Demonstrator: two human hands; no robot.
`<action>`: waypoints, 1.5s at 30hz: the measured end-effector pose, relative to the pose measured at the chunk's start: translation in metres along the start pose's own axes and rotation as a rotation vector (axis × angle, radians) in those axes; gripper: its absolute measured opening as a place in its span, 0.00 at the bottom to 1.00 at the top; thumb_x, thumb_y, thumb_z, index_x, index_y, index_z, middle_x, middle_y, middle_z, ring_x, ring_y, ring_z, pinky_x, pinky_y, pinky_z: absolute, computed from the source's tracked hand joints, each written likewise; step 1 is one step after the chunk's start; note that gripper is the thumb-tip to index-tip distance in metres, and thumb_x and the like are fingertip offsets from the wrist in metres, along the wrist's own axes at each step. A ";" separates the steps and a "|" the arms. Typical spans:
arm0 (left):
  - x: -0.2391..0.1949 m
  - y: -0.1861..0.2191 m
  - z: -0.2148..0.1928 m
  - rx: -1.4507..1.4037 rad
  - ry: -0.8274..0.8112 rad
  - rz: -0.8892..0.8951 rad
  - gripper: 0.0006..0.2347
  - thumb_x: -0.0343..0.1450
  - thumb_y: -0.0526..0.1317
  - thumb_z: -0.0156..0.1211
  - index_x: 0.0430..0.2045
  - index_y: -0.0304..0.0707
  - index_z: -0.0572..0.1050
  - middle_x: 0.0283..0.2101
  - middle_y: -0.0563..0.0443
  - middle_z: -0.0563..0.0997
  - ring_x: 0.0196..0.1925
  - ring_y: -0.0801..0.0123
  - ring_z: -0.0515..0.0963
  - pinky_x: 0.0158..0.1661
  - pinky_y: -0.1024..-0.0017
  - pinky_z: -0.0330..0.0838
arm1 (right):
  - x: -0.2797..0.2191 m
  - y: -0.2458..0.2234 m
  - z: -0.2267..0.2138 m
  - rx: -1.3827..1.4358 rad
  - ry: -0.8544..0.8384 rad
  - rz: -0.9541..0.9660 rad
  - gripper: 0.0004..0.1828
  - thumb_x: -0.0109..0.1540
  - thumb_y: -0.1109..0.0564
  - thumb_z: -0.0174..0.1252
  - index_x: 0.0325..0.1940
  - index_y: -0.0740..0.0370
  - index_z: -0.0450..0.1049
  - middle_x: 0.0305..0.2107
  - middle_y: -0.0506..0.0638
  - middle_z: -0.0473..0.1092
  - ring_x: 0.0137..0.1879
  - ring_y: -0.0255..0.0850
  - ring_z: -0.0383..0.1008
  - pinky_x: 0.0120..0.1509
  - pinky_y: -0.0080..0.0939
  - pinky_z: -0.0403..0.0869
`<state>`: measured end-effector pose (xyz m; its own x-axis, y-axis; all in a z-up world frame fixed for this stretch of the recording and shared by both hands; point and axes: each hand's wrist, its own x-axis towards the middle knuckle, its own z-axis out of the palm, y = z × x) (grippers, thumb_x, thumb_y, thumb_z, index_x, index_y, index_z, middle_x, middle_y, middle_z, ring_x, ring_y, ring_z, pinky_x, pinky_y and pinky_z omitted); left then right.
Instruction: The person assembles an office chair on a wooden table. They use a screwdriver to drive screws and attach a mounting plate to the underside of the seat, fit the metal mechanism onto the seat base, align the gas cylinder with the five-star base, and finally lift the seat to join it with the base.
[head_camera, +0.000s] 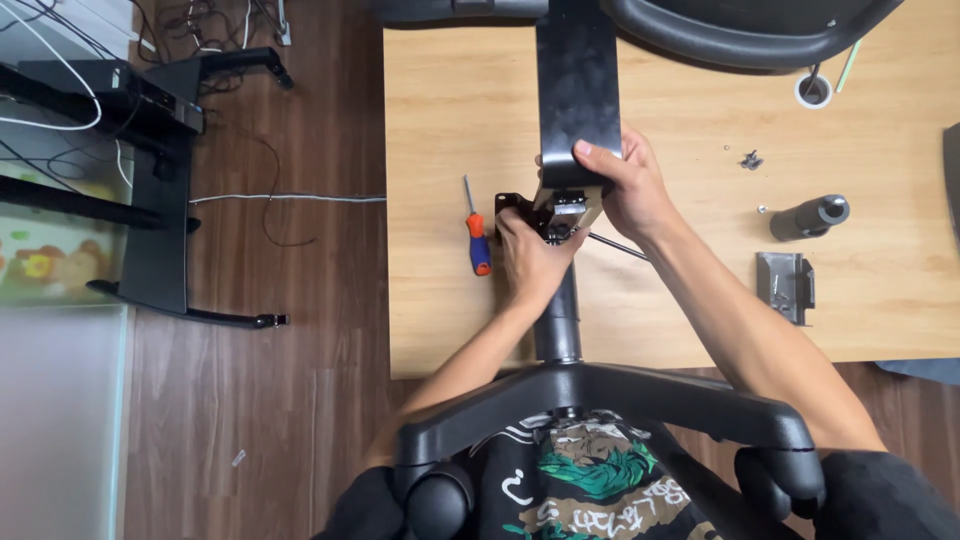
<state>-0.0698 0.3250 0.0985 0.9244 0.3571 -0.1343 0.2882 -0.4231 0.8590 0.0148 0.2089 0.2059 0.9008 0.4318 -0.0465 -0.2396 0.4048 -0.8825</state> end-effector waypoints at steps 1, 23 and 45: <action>-0.002 -0.005 0.009 0.012 0.092 0.091 0.39 0.54 0.47 0.82 0.50 0.23 0.59 0.48 0.32 0.67 0.51 0.41 0.72 0.49 0.53 0.69 | -0.002 -0.001 0.000 -0.008 0.010 0.004 0.14 0.66 0.56 0.61 0.53 0.65 0.73 0.43 0.58 0.78 0.48 0.41 0.81 0.58 0.42 0.80; -0.016 -0.011 0.028 -0.006 0.240 0.270 0.28 0.61 0.41 0.74 0.48 0.21 0.64 0.45 0.29 0.68 0.52 0.37 0.69 0.53 0.49 0.65 | -0.037 -0.001 -0.003 -0.045 -0.003 -0.015 0.16 0.65 0.61 0.60 0.56 0.69 0.72 0.44 0.58 0.77 0.49 0.43 0.81 0.58 0.44 0.79; 0.001 -0.020 0.009 0.089 0.126 0.189 0.32 0.57 0.51 0.79 0.39 0.27 0.62 0.42 0.33 0.68 0.50 0.39 0.69 0.51 0.50 0.64 | 0.021 -0.011 -0.015 0.012 0.065 0.109 0.13 0.66 0.58 0.60 0.52 0.66 0.73 0.41 0.58 0.78 0.45 0.42 0.81 0.55 0.43 0.80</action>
<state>-0.0721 0.3263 0.0769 0.9271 0.3633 0.0920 0.1392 -0.5617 0.8155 0.0419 0.2013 0.2078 0.8905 0.4211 -0.1725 -0.3415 0.3678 -0.8649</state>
